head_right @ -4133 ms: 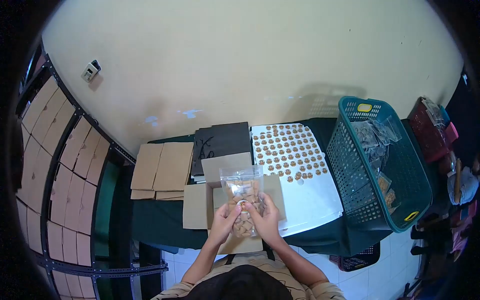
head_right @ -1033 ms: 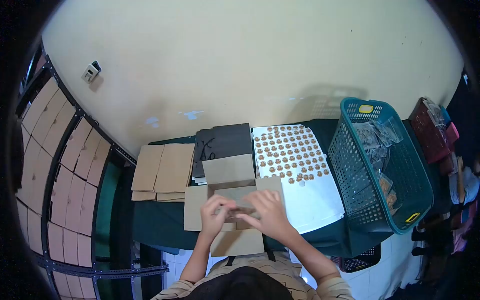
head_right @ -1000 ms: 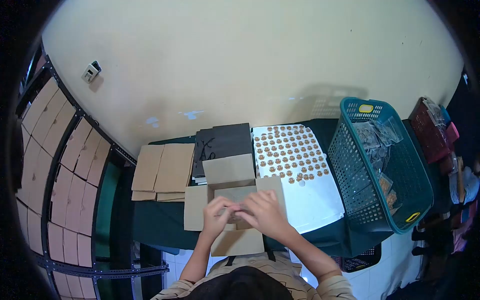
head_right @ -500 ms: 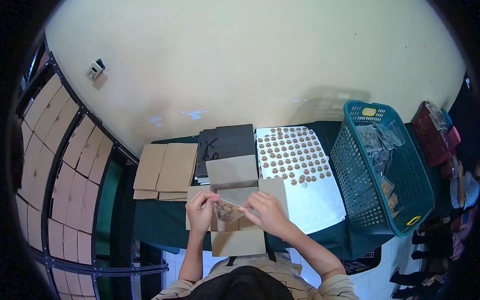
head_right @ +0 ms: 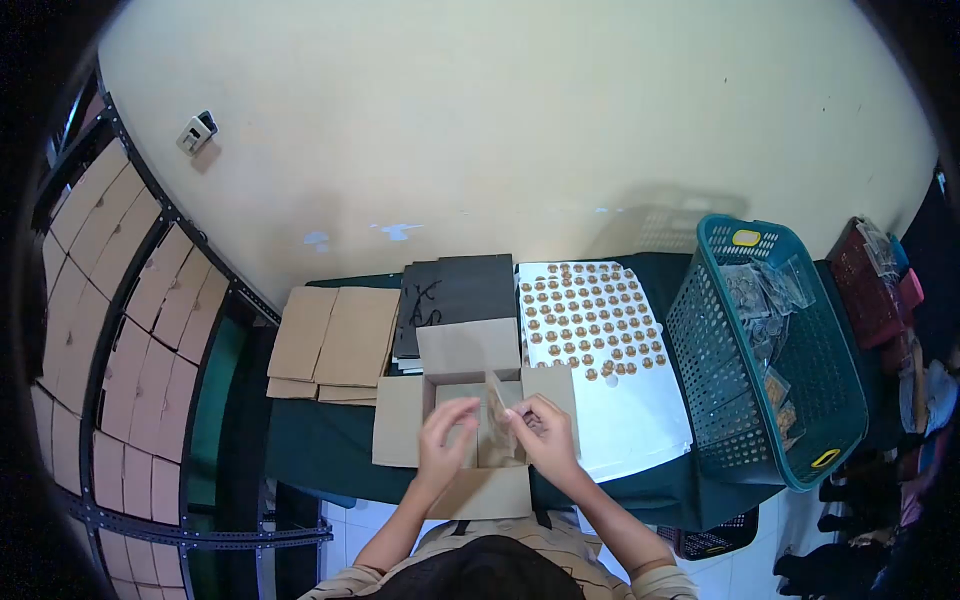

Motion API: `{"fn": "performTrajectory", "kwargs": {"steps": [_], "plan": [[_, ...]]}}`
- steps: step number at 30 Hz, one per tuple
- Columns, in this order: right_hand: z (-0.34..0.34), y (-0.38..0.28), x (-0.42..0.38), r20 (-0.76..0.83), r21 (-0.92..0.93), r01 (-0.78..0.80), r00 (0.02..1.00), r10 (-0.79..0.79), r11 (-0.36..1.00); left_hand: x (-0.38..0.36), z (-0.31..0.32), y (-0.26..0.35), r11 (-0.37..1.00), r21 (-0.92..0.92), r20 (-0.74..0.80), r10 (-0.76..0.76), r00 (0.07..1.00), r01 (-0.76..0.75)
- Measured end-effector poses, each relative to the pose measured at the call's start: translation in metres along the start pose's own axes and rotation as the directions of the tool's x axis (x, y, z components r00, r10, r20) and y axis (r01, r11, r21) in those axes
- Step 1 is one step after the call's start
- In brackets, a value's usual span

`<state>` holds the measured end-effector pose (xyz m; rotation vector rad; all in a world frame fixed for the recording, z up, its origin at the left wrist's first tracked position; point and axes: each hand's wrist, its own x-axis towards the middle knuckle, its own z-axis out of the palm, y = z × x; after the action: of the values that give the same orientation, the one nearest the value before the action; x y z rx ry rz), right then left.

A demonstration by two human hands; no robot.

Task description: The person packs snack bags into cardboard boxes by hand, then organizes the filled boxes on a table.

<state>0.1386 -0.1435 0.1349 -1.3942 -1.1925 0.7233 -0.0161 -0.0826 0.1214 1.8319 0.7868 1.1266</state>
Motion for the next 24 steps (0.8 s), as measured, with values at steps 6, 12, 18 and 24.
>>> {"fn": "performTrajectory", "kwargs": {"steps": [6, 12, 18, 24], "plan": [[0.024, -0.006, -0.002, -0.021, 0.047, 0.191, 0.982, -0.19, 0.981, 0.002, 0.013, 0.005, 0.999, -0.023, 0.013, 0.025, 1.0, -0.025], [0.018, -0.025, -0.001, -0.045, -0.318, 0.412, 0.893, -0.448, 0.854, 0.008, 0.01, 0.007, 0.986, -0.163, -0.025, -0.032, 0.999, 0.027], [-0.006, -0.057, 0.016, 0.125, -0.612, 0.449, 0.868, -0.481, 0.651, 0.009, 0.012, 0.005, 0.989, -0.13, -0.162, 0.047, 0.986, -0.068], [-0.006, -0.055, 0.024, 0.282, -0.5, 0.53, 0.847, -0.451, 0.684, 0.011, 0.008, 0.004, 0.979, -0.202, -0.158, -0.004, 0.987, -0.028]]}}
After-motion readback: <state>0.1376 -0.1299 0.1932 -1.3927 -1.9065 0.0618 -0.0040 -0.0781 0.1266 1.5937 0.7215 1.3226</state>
